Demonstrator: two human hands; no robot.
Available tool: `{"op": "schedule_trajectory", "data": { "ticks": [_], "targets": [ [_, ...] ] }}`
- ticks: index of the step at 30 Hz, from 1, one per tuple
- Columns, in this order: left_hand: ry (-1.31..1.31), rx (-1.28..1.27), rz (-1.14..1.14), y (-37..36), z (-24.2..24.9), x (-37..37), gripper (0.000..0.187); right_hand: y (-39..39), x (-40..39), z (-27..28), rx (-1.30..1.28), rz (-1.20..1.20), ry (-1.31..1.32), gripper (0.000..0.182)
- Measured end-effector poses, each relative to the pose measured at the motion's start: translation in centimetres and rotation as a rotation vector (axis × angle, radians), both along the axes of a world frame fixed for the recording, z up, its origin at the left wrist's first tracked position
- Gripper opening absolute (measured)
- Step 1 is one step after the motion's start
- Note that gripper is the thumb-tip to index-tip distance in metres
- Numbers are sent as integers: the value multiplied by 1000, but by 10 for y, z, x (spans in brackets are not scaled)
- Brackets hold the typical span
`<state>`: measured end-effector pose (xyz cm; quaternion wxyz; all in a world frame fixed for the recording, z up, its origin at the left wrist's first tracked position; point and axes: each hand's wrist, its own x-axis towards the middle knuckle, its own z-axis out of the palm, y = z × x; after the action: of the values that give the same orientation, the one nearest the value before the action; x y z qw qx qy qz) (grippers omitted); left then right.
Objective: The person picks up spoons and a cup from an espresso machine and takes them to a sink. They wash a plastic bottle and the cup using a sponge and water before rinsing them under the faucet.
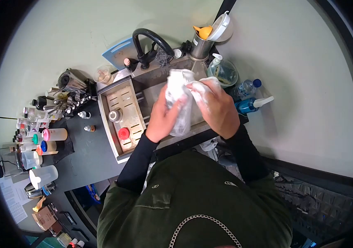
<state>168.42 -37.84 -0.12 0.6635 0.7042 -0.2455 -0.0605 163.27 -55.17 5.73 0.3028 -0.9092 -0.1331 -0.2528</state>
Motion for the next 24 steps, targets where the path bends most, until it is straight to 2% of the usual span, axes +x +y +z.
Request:
{"op": "schedule_trajectory", "data": {
  "ticks": [1,3,5,6,7,10,11,13,14,17,18,19,21,22,24],
  "targets": [
    [336,-216,-71,0,-1,1,47,0,1,0,50,10,2,36],
    [337,-224,-61,1,-1,4,45,6,-3,-6,95,-12,19,32],
    [681,-518,-22,1,-5,9,48,19,-15,-10,204,26,46,27],
    [766,-506,-61,4,-9,12,59,22,-17,-16,225,51,15,24],
    [765,-502,-53,6,-12,11,59,21,-15,-21,231,57,16,24],
    [1112,-765,-365,7,-23,12,60,1,-13,-27,238,157,112,28],
    [1112,-759,-370,7,-26,13,60,-5,-14,-24,240,151,108,28],
    [1209,-766,-415,3,-12,12,59,-14,-18,-11,253,378,275,26],
    [1288,-852,-484,4,-16,15,60,-14,-19,-5,231,354,304,23],
    [1367,-963,-487,1,-29,14,60,-15,-16,-3,230,238,370,23],
    [1403,-1097,-546,1,-33,15,60,-12,-16,-3,227,238,365,23],
    [1399,-1097,-554,2,-37,14,60,-7,-18,-5,260,290,345,23],
    [1311,-1063,-479,4,-44,13,60,-1,-18,-11,279,318,312,22],
    [1396,-1100,-383,8,-46,12,60,2,-18,-18,277,271,272,20],
    [1370,-1090,-301,14,-67,9,59,7,-17,-34,292,179,263,20]
  ]
}}
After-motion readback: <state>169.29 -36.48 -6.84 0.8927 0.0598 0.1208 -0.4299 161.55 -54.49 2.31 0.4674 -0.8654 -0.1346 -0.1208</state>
